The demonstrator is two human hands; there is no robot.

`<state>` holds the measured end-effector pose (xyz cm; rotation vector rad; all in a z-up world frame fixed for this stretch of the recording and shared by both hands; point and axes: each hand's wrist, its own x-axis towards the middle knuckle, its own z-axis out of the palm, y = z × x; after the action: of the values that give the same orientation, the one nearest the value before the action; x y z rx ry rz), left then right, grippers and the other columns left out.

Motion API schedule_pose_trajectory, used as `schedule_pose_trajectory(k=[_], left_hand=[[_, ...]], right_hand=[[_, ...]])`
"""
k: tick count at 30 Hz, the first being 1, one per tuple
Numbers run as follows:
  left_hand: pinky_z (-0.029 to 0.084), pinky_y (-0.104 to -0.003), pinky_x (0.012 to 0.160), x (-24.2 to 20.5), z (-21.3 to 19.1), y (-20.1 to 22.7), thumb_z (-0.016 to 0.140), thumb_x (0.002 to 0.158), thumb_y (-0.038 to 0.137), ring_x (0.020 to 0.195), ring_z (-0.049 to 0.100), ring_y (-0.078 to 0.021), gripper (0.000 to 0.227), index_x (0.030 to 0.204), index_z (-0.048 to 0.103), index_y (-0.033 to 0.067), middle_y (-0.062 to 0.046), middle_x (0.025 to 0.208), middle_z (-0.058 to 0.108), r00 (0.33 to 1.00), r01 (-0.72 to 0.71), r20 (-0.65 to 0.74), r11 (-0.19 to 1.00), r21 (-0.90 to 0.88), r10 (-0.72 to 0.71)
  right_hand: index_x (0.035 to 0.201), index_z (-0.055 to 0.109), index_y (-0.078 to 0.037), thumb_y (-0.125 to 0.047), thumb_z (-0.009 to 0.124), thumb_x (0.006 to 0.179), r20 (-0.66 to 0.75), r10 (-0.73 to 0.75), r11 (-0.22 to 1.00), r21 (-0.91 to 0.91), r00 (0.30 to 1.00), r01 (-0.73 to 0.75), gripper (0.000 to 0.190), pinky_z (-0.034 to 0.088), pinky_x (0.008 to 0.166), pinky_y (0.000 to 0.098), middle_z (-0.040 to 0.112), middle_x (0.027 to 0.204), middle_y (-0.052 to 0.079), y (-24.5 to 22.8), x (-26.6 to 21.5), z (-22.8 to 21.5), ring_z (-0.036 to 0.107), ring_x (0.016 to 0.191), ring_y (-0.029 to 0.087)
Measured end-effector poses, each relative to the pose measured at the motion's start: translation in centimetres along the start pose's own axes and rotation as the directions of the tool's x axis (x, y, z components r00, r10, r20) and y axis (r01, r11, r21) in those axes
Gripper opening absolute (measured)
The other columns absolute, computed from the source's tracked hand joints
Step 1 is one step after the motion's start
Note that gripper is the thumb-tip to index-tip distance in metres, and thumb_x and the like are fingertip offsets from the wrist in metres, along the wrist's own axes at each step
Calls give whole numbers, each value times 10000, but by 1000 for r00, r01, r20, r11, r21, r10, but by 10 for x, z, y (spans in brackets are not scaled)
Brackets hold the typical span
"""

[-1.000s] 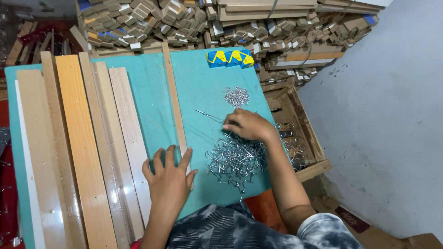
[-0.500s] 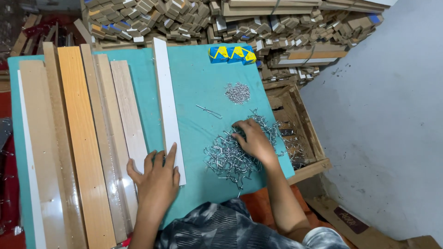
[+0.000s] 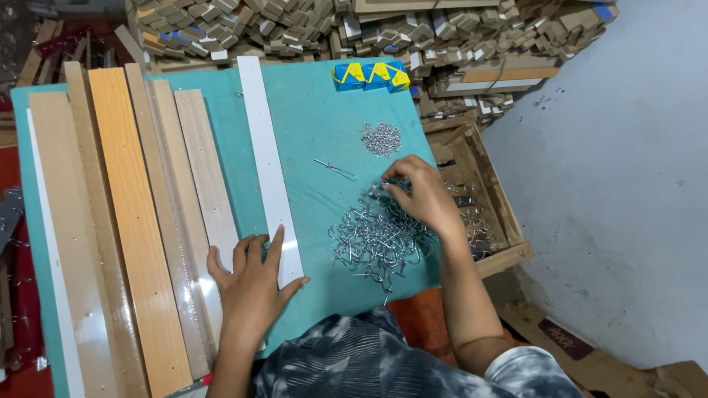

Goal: The person inserts metal hooks into pre-drilled holes along wooden planks. They place each hook into a hole and press it in, then move the finished plank into a wooden crate. The process repeats with another plank.

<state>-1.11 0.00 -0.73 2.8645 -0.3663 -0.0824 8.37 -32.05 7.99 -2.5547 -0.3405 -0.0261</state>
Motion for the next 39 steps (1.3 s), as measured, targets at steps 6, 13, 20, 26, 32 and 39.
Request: schedule_pose_trajectory(k=[6,13,20,26,32,39], left_hand=[[124,-703,1143,-2,-2,1,638,777,786,1387,409,-293,1060,1625,293,252,-84,1428,514,999,-22,-36,1000,21,22],[177,-690,1144,-4,3,-1,711,670,815,1361,451,-259,1167,1618,318,259,-56,1407,542,994,-24,-104,996,88,33],[173,-673,1151,-6,1,0,700,675,825,1348,466,-259,1169,1616,321,244,-64,1399,542,989,-38,-135,993,110,52],[167,-658,1159,-4,3,-2,756,611,815,1342,477,-254,1216,1608,339,258,-70,1392,551,988,-25,-146,995,102,40],[156,-662,1159,-3,2,-1,783,611,785,1354,473,-262,1230,1614,325,240,-74,1397,545,988,-38,-144,997,64,47],[169,-657,1160,-3,0,0,787,586,790,1343,483,-250,1246,1612,337,244,-67,1384,552,987,-31,-156,997,69,41]], right_hand=[[1014,742,-121,-132,797,898,91,-49,924,382,995,11,129,545,736,218,731,989,-14,-34,47,0,633,832,78],[1032,680,-146,-223,732,958,190,-86,932,363,978,11,119,435,637,204,684,932,-16,-44,100,49,572,686,53],[1064,716,-88,-165,604,1015,13,-384,909,180,923,376,144,517,790,340,739,1008,68,-55,133,94,702,886,237],[1076,716,-85,-158,593,1021,-7,-425,904,57,905,424,153,524,739,395,702,978,72,-56,138,108,695,868,297],[1107,725,-67,-128,610,1008,-31,-427,904,-6,904,427,164,523,653,419,680,923,80,-59,136,110,676,790,318],[1132,737,-73,-142,601,1003,-17,-416,909,-48,909,415,200,526,651,450,682,911,81,-57,137,112,680,796,337]])
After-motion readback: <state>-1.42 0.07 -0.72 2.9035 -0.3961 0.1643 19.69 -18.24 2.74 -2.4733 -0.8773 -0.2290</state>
